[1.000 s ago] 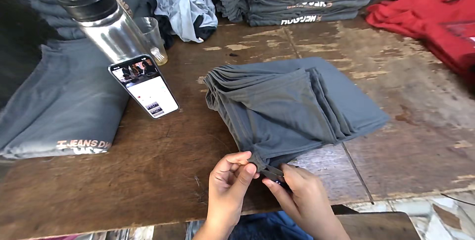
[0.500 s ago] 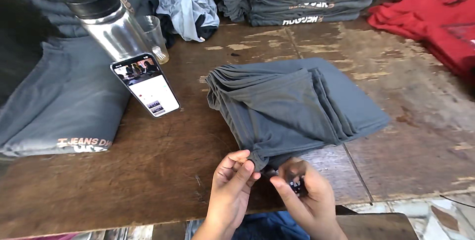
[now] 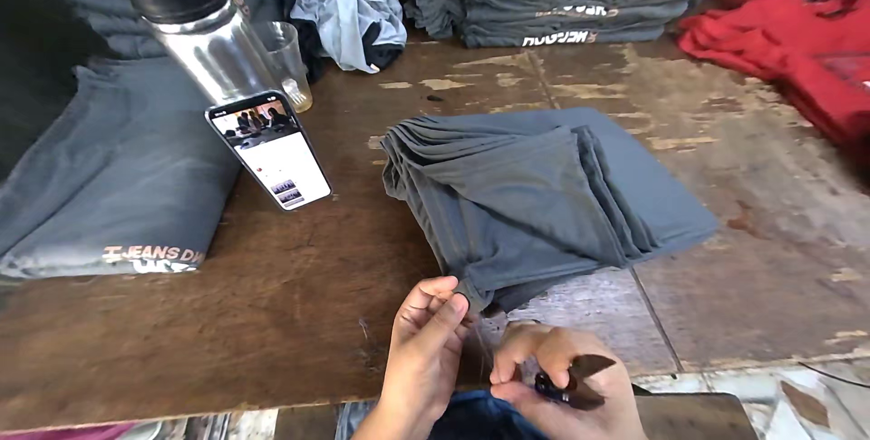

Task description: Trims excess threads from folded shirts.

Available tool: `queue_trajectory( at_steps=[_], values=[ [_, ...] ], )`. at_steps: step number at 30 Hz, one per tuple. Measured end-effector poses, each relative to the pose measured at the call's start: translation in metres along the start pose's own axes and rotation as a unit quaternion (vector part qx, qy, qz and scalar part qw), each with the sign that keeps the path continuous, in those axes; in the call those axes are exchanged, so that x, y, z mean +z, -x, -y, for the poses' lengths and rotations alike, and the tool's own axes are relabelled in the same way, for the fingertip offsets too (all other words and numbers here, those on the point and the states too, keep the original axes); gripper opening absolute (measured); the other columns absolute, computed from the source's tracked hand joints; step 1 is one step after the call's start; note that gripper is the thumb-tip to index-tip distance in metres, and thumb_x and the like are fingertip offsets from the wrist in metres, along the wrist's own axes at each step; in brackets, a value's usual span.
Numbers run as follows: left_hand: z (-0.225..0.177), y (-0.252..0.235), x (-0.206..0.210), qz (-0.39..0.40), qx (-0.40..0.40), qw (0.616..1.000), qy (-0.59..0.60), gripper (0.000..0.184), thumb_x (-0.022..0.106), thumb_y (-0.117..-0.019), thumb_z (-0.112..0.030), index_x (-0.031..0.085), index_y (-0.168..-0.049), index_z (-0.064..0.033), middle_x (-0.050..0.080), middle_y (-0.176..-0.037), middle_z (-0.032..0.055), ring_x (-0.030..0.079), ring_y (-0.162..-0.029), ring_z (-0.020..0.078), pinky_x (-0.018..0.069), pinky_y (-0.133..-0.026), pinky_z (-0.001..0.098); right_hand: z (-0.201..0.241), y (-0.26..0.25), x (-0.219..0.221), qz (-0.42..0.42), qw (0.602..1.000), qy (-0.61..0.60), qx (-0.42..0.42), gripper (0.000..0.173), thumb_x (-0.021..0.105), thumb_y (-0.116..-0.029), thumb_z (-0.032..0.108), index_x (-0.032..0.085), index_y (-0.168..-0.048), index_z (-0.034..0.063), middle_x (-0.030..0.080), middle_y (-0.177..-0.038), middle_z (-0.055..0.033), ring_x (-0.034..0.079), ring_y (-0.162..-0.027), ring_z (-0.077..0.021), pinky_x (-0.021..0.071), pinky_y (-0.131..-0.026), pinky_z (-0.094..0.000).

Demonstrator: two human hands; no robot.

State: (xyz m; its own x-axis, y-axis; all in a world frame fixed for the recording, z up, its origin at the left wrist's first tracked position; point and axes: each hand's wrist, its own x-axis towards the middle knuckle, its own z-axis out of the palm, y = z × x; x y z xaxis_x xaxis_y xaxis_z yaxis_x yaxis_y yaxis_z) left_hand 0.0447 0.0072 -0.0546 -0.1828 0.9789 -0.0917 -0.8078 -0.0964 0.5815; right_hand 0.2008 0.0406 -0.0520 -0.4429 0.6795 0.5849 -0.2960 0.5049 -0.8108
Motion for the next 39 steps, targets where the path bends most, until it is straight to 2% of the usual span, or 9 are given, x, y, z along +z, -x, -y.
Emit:
queue_trajectory(
  at_steps=[4,5,7,10,15,30,34,37,39],
  values=[
    [-0.001,-0.001,0.002,-0.016,-0.018,1.000,0.014,0.014,0.071,-0.0927,-0.006,0.073,-0.106,-0.0062,0.074,-0.093,0.0086,0.072,-0.084,0.0135,0.0604,-0.083,0.0303,0.001,0.002,-0.011,0.031,0.994,0.108,-0.006,0.021,0.072,-0.0967,0.020,0.053,-0.096,0.0103,0.068,-0.095,-0.0017,0.066,-0.091,-0.0076,0.0546,-0.083,-0.0214],
    [-0.002,0.000,0.003,-0.021,-0.023,0.999,0.020,0.014,0.071,-0.0925,-0.006,0.073,-0.106,-0.0057,0.074,-0.093,0.0092,0.073,-0.083,0.0141,0.0606,-0.083,0.0306,0.000,0.003,-0.013,0.024,0.987,0.157,0.006,0.026,0.071,-0.0973,0.030,0.054,-0.097,0.0111,0.065,-0.093,-0.0005,0.064,-0.088,-0.0049,0.0536,-0.079,-0.0187],
    [-0.002,0.000,0.003,-0.029,-0.032,0.999,0.029,0.014,0.072,-0.0922,-0.007,0.073,-0.106,-0.0057,0.074,-0.093,0.0100,0.074,-0.084,0.0149,0.0612,-0.084,0.0314,-0.002,0.004,-0.016,-0.005,0.962,0.271,0.036,0.038,0.064,-0.1003,0.045,0.054,-0.091,0.0093,0.056,-0.079,-0.0003,0.055,-0.072,-0.0026,0.0471,-0.065,-0.0170],
    [-0.001,0.000,0.003,-0.030,-0.032,0.998,0.040,0.014,0.073,-0.0910,-0.007,0.074,-0.105,-0.0049,0.074,-0.094,0.0113,0.073,-0.084,0.0153,0.0611,-0.083,0.0309,-0.005,0.003,-0.019,-0.020,0.918,0.388,0.083,0.047,0.051,-0.1041,0.051,0.055,-0.082,0.0099,0.044,-0.061,0.0030,0.043,-0.054,-0.0027,0.0357,-0.050,-0.0204],
    [-0.001,0.000,0.003,-0.026,-0.015,0.999,0.031,0.016,0.073,-0.0907,-0.005,0.073,-0.107,-0.0039,0.075,-0.094,0.0113,0.074,-0.085,0.0152,0.0612,-0.084,0.0313,-0.005,0.004,-0.016,-0.005,0.903,0.416,0.106,0.050,0.046,-0.1044,0.055,0.052,-0.078,0.0127,0.038,-0.057,0.0054,0.038,-0.050,-0.0034,0.0317,-0.047,-0.0225],
    [-0.002,-0.001,0.000,-0.016,-0.006,1.000,-0.002,0.017,0.068,-0.0931,-0.002,0.071,-0.110,-0.0033,0.074,-0.095,0.0087,0.073,-0.086,0.0138,0.0608,-0.084,0.0309,-0.008,0.002,-0.012,0.004,0.905,0.412,0.106,0.049,0.047,-0.1044,0.053,0.052,-0.079,0.0124,0.039,-0.057,0.0057,0.037,-0.049,-0.0022,0.0312,-0.045,-0.0207],
    [-0.003,0.000,0.000,-0.011,-0.014,1.000,0.003,0.016,0.070,-0.0925,-0.004,0.072,-0.108,-0.0047,0.074,-0.095,0.0081,0.073,-0.087,0.0144,0.0605,-0.086,0.0324,0.007,-0.004,-0.009,0.031,0.907,0.399,0.133,0.055,0.048,-0.1051,0.050,0.059,-0.080,0.0032,0.048,-0.058,-0.0035,0.047,-0.050,-0.0109,0.0387,-0.047,-0.0279],
    [-0.002,0.000,-0.001,-0.003,-0.012,1.000,0.005,0.017,0.071,-0.0924,-0.005,0.072,-0.109,-0.0043,0.074,-0.096,0.0095,0.073,-0.088,0.0146,0.0605,-0.086,0.0326,-0.002,0.000,-0.009,0.020,0.903,0.414,0.112,0.051,0.044,-0.1055,0.053,0.055,-0.081,0.0095,0.042,-0.058,0.0031,0.041,-0.049,-0.0047,0.0343,-0.045,-0.0226],
    [-0.002,0.000,-0.001,0.000,-0.009,1.000,0.002,0.016,0.072,-0.0922,-0.005,0.072,-0.109,-0.0040,0.074,-0.096,0.0096,0.073,-0.087,0.0146,0.0605,-0.086,0.0325,-0.002,0.000,-0.009,0.022,0.900,0.422,0.110,0.052,0.043,-0.1061,0.054,0.055,-0.082,0.0092,0.043,-0.058,0.0024,0.042,-0.049,-0.0059,0.0354,-0.045,-0.0237]
  ],
)
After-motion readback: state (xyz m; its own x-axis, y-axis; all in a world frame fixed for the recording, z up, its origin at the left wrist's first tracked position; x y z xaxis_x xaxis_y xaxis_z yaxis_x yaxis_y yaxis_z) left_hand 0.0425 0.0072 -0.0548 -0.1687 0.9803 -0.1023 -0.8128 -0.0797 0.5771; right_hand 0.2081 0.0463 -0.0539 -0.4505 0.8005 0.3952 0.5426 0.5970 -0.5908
